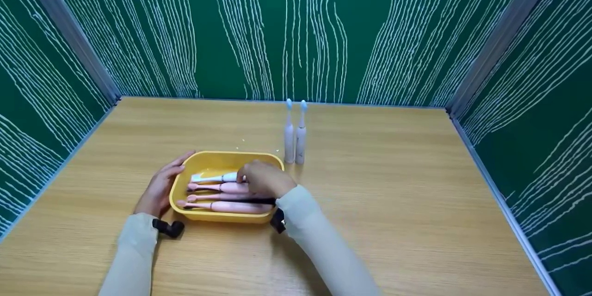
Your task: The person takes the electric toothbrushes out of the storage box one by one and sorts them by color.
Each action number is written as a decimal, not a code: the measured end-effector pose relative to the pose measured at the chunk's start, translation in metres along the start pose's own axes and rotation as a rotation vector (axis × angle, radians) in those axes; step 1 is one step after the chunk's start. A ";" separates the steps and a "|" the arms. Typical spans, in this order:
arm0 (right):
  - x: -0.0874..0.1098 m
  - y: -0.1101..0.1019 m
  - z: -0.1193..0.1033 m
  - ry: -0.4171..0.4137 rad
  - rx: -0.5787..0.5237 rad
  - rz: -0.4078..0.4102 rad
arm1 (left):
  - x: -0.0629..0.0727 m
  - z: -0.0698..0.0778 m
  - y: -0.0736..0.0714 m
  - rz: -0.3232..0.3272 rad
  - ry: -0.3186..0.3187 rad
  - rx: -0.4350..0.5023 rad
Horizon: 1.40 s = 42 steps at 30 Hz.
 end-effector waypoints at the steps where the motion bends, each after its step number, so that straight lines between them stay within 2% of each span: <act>1: 0.000 0.000 0.000 0.008 -0.002 -0.004 | 0.000 0.000 0.000 0.001 -0.001 0.003; 15: 0.000 0.002 0.000 -0.018 0.051 0.014 | 0.000 -0.001 0.000 0.012 -0.011 0.011; 27: 0.004 -0.001 0.002 -0.031 0.022 0.031 | 0.000 -0.001 -0.001 0.011 -0.001 -0.014; 37: 0.008 -0.006 0.001 -0.068 0.009 0.064 | 0.001 -0.001 -0.001 -0.005 -0.007 0.003; 42: 0.011 -0.009 0.001 -0.055 -0.019 0.062 | 0.001 -0.001 -0.001 0.000 0.000 0.016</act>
Point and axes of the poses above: each hand's wrist, its own x-axis away from the middle knuckle, its own y-axis out of the palm, z = x × y, the point moved 2 cm from there along -x, towards the middle knuckle, and after that the axes turned 3 degrees about z, right-handed, at the moved point
